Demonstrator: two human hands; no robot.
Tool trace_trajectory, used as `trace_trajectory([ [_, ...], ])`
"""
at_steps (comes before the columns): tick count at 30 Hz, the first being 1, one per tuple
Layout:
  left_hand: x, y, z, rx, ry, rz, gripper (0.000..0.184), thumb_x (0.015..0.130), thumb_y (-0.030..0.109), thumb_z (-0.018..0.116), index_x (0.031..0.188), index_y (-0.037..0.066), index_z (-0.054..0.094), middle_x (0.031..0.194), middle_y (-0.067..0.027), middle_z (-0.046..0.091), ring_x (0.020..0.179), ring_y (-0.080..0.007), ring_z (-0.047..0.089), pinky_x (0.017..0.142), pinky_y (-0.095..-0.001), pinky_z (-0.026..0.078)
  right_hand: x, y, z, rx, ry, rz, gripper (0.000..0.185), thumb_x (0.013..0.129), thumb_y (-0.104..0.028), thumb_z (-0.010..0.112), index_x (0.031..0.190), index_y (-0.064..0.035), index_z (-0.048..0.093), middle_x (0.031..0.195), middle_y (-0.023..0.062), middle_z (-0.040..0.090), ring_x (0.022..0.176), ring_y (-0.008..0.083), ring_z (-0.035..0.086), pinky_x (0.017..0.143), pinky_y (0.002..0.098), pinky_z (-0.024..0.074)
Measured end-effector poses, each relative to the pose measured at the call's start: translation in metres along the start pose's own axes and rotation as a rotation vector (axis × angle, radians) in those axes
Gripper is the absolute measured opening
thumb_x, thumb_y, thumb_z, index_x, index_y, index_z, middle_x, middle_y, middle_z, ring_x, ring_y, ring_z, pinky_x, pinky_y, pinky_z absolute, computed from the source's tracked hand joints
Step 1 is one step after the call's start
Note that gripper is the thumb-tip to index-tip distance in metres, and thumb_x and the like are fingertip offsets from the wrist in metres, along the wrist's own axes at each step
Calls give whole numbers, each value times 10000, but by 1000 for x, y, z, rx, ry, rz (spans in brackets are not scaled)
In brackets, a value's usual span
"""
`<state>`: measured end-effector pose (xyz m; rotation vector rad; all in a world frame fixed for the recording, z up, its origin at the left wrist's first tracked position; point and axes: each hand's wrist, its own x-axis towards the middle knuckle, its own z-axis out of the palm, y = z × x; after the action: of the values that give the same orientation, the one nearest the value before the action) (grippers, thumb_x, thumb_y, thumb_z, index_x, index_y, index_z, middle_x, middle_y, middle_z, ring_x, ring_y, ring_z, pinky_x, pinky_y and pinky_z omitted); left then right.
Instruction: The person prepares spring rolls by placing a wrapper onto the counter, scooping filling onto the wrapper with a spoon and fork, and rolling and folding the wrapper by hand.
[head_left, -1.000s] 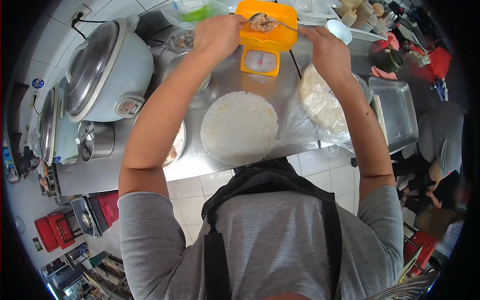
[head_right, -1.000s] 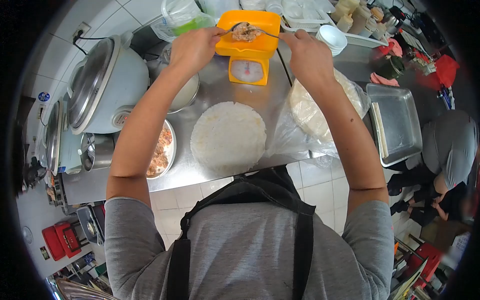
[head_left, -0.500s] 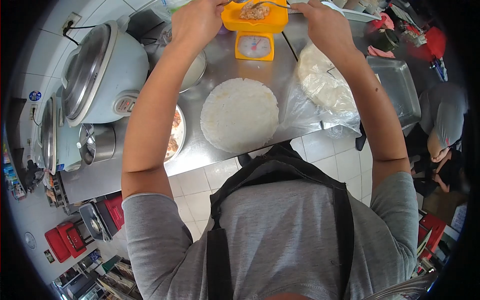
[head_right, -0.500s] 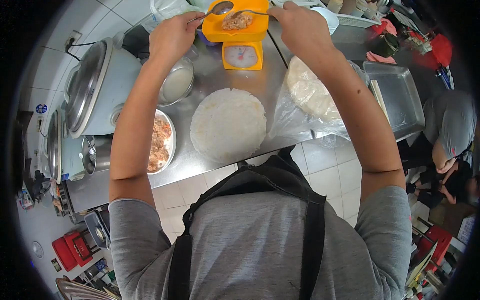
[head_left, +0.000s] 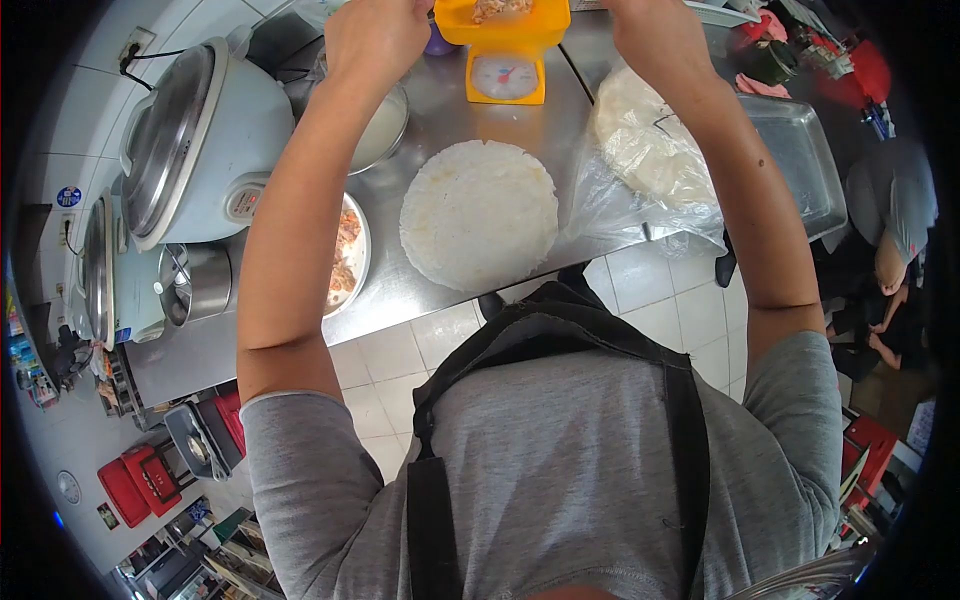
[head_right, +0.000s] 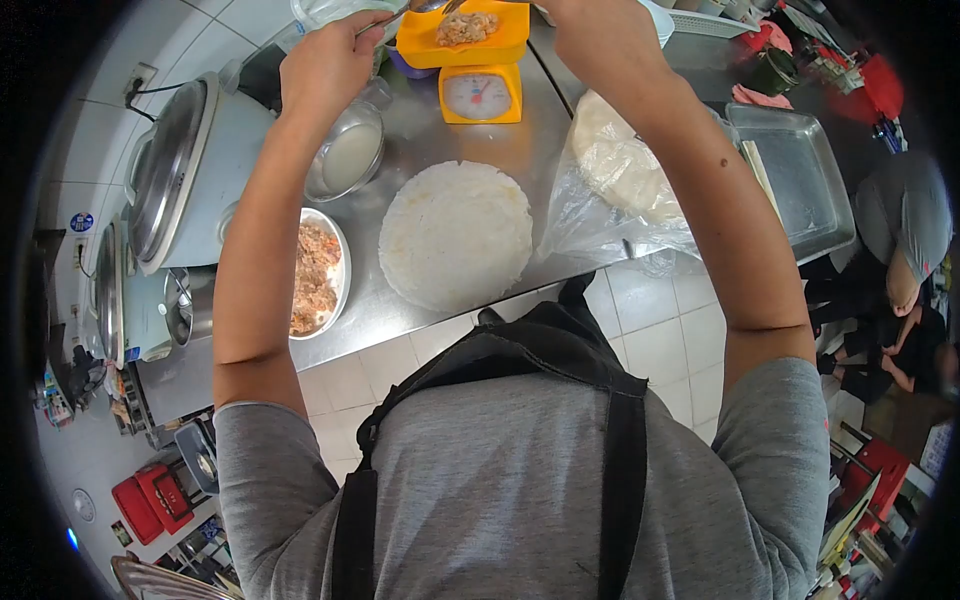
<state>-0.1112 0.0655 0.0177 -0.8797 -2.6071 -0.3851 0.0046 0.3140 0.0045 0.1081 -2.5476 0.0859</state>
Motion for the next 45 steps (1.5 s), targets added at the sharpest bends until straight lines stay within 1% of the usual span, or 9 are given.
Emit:
trace_trajectory([
  [12, -1, -1, 4, -10, -20, 4, 296, 949, 238, 652, 1189, 110, 769, 1062, -169, 768, 987, -335, 735, 861, -451, 565, -12, 6, -3, -59, 21, 7, 323, 829, -2, 586, 1087, -102, 751, 910, 147, 682, 909, 363, 687, 791, 460, 540],
  [15, 8, -22, 23, 153, 21, 38, 287, 1021, 342, 569, 1235, 284, 751, 960, -125, 773, 890, -345, 736, 759, -473, 576, -9, 4, -9, -106, 18, 10, 323, 819, -7, 605, 1091, -97, 753, 915, 145, 687, 913, 357, 691, 799, 462, 541],
  [22, 19, -11, 30, 164, -221, -38, 282, 994, 253, 568, 1192, 218, 765, 1086, -128, 765, 987, -336, 726, 823, -472, 571, -1, 9, 2, -366, -92, -117, 330, 825, -23, 658, 1107, -154, 770, 1003, 71, 702, 982, 254, 703, 870, 409, 525],
  [28, 26, -8, 46, -132, -239, -181, 296, 953, 243, 587, 1147, 135, 782, 999, -163, 772, 943, -328, 742, 853, -463, 560, -1, 16, 28, -309, -85, -82, 377, 821, 4, 649, 1140, -164, 758, 1010, 57, 699, 1026, 237, 688, 902, 408, 513],
  [31, 41, -25, 65, -397, -373, -260, 309, 958, 275, 624, 1157, 99, 780, 976, -124, 779, 853, -270, 739, 787, -408, 559, -2, 24, 35, -254, -65, -74, 408, 815, 19, 640, 1160, -166, 755, 1006, 60, 698, 1023, 246, 687, 900, 417, 515],
  [34, 40, -20, 56, -694, -467, -459, 301, 993, 269, 663, 1198, 76, 770, 682, 41, 559, 590, -57, 452, 510, -251, 328, -3, 33, 34, -220, -48, -67, 437, 812, 28, 625, 1181, -165, 756, 1008, 61, 701, 1012, 259, 687, 896, 425, 517],
  [37, 34, -27, 52, -939, -483, -551, 303, 1004, 282, 661, 1236, 114, 760, 641, 96, 415, 534, -20, 277, 482, -220, 182, -5, 39, 22, -197, -10, -39, 460, 812, 36, 607, 1200, -160, 757, 1013, 63, 705, 1006, 270, 684, 892, 431, 515],
  [43, 0, -33, -6, -1011, -368, -368, 336, 1006, 303, 665, 1264, 103, 746, 648, 134, 389, 544, 3, 251, 494, -214, 179, -22, 18, -34, -76, 140, -79, 447, 825, 50, 585, 1196, -130, 756, 974, 85, 697, 941, 298, 675, 852, 424, 515],
  [45, -27, -37, -38, -984, -413, -343, 337, 991, 280, 692, 1266, 92, 744, 668, 123, 465, 558, 9, 306, 502, -202, 217, -38, -5, -51, 20, 143, -91, 438, 825, 58, 589, 1192, -115, 755, 953, 94, 689, 905, 304, 670, 827, 416, 519],
])
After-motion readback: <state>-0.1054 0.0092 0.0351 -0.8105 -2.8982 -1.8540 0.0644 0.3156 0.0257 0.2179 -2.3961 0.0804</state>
